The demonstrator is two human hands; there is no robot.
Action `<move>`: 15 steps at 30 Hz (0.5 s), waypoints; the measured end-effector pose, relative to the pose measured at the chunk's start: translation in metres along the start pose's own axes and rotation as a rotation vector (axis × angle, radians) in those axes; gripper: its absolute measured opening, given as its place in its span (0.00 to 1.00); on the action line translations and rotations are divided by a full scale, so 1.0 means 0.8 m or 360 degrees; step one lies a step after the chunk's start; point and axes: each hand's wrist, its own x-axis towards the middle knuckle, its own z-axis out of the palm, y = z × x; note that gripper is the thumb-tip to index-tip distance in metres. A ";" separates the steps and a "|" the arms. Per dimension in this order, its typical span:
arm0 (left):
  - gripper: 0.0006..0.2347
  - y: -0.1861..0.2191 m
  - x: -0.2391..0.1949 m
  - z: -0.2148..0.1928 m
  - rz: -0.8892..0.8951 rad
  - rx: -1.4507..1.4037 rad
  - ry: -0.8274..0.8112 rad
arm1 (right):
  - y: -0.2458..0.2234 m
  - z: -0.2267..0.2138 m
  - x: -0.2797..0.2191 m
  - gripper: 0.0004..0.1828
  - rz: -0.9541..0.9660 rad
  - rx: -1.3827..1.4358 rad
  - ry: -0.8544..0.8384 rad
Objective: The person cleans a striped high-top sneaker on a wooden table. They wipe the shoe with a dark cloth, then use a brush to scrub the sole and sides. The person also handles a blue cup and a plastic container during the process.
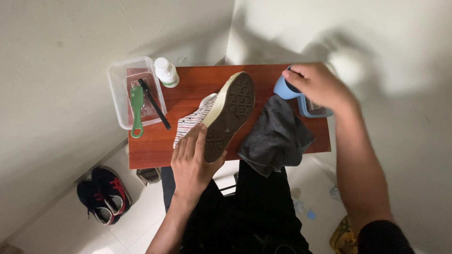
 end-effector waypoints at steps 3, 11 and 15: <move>0.36 0.004 0.002 -0.002 -0.0045 -0.0035 -0.0011 | 0.010 0.082 -0.002 0.22 -0.0215 0.0671 0.0262; 0.35 0.003 -0.008 0.006 -0.0139 0.0029 0.0022 | -0.025 0.226 -0.002 0.38 -0.0849 -0.0014 0.0425; 0.33 0.002 -0.014 0.015 -0.0102 -0.0031 0.0068 | -0.038 0.181 0.042 0.50 -0.0219 0.0073 0.0090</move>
